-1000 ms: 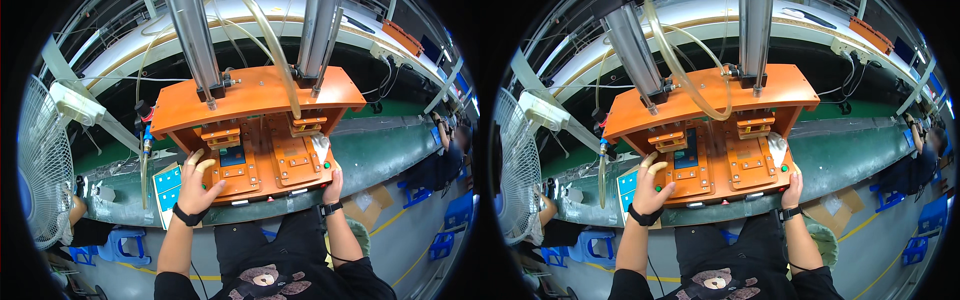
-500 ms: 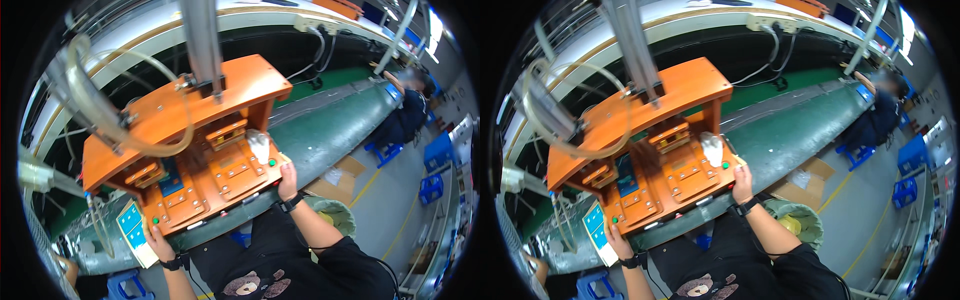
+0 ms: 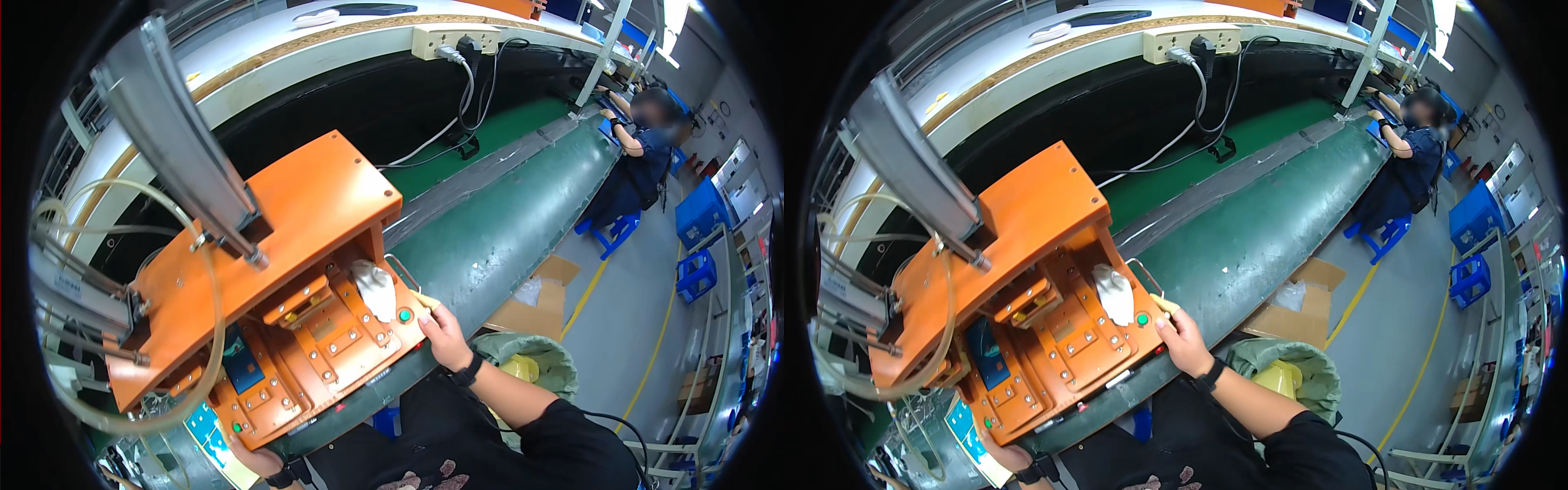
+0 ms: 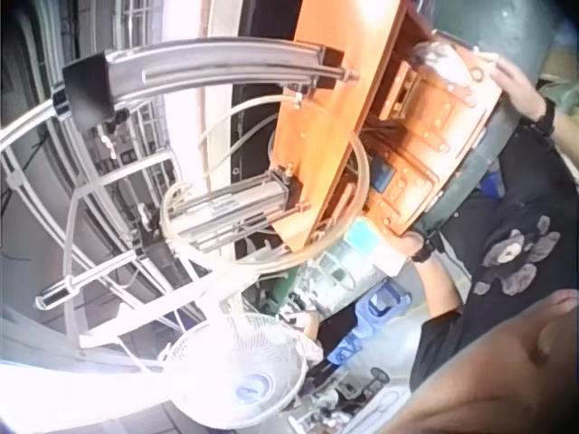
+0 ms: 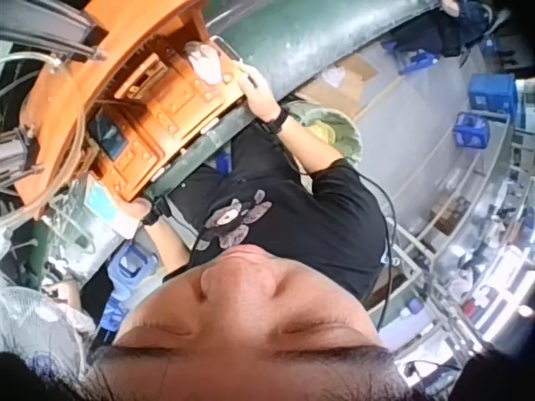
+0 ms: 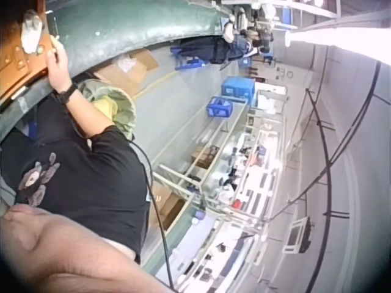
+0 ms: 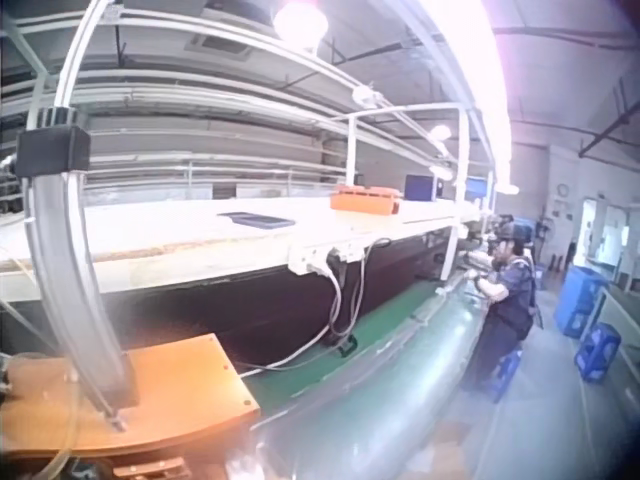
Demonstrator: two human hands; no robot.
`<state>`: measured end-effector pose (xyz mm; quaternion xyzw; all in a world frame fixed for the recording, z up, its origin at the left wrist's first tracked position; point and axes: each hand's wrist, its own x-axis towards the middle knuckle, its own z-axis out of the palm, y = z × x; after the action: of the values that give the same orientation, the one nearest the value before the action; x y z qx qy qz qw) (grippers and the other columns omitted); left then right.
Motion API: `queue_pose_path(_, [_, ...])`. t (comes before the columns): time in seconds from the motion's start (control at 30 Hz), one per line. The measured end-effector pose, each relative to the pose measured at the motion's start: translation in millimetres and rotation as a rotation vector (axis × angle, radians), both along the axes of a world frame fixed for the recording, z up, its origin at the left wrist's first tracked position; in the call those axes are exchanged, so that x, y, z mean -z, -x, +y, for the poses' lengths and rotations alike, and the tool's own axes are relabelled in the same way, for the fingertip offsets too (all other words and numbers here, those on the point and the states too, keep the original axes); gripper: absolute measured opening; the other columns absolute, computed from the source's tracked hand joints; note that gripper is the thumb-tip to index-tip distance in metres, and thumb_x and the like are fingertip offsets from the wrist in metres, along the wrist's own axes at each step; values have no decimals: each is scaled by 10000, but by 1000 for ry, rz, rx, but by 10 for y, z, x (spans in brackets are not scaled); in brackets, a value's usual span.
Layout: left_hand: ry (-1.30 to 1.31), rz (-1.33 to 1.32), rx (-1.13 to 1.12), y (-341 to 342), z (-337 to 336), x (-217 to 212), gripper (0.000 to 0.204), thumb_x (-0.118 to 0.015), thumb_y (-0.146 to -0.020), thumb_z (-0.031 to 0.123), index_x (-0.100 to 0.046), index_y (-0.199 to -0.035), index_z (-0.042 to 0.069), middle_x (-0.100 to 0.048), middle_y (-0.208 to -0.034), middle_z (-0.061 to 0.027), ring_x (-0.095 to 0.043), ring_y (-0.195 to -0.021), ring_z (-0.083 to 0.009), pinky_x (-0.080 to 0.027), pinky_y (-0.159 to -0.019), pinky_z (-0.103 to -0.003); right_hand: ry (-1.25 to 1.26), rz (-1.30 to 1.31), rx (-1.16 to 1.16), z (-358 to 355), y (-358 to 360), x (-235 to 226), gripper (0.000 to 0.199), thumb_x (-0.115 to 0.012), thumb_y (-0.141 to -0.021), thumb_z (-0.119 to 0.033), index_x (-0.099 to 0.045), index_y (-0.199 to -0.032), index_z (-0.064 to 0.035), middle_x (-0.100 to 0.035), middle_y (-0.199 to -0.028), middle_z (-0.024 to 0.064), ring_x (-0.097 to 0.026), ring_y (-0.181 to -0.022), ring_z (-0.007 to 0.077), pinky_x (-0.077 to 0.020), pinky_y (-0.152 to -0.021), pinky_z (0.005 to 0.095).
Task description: Operator uses a pneumatic press machine to assemble or test black plastic electronic housings.
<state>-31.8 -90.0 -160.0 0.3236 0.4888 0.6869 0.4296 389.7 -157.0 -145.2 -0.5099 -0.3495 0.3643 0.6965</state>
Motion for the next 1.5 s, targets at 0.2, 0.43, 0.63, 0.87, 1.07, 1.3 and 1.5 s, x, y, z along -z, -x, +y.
queue_pose_path(0.2, [-18, 93, 153, -413, -34, -532, 607, -410, -946, 350, -435, -1368, -86, -544, -1319, -254, -577, -1167, -377, -498, -988, -510, 288, -312, 232, 371, -1030, -156, 241, -624, -930, -142, -633, -1133, -11, -632, -1058, 69, -595, -828, 117, -506, -747, 278])
queue_pose_path(0.43, [85, 116, 52, 139, -44, 120, 683, -415, -926, 461, -451, -1350, -73, -530, -1331, -221, -526, -1215, -362, -447, -1016, -502, 680, -898, 589, 1746, -3085, -15, 768, -739, -755, -416, -485, -1356, -11, -468, -1389, 262, -470, -1262, 435, -392, -1073, 447])
queue_pose_path(0.63, [134, 200, 29, 124, 251, 188, 720, -398, -932, 511, -432, -1379, -53, -518, -1354, -215, -507, -1240, -367, -429, -1037, -509, 891, -1139, 601, 2443, -3566, 107, 908, -760, -725, -519, -427, -1427, -49, -458, -1429, 204, -429, -1308, 383, -402, -1053, 480])
queue_pose_path(0.87, [199, 46, 160, -119, 17, -192, 735, -388, -936, 532, -423, -1394, -42, -515, -1362, -214, -504, -1247, -370, -430, -1039, -508, 733, -1042, 522, 2508, -3456, -6, 825, -783, -717, -384, -436, -1396, -68, -575, -1200, 257, -555, -1163, 423, -467, -990, 455])
queue_pose_path(1.07, [157, 81, 217, -72, -59, -131, 718, -378, -948, 507, -401, -1413, -39, -510, -1375, -211, -507, -1256, -371, -433, -1046, -510, 396, -713, 548, 1234, -3054, 46, 856, -813, -739, -311, -398, -1393, 54, -600, -1193, 239, -607, -1085, 309, -484, -940, 380])
queue_pose_path(1.3, [-54, -77, 64, 20, -50, -48, 498, -457, -1001, 265, -408, -1401, -29, -521, -1361, -154, -529, -1234, -277, -417, -1056, -419, 200, 682, -109, -697, -1571, -436, 368, -577, -955, -188, -475, -1287, -65, -638, -1184, 140, -677, -990, 319, -551, -915, 478])
queue_pose_path(1.5, [-329, 294, 72, 140, -287, -101, 556, -430, -952, 79, -293, -1478, -39, -314, -1539, -160, -259, -1446, -281, -174, -1190, -414, 29, 584, -426, -1185, -346, -626, 779, -759, -810, -88, -317, -1449, -31, -506, -1393, 153, -569, -1221, 312, -437, -1047, 551])
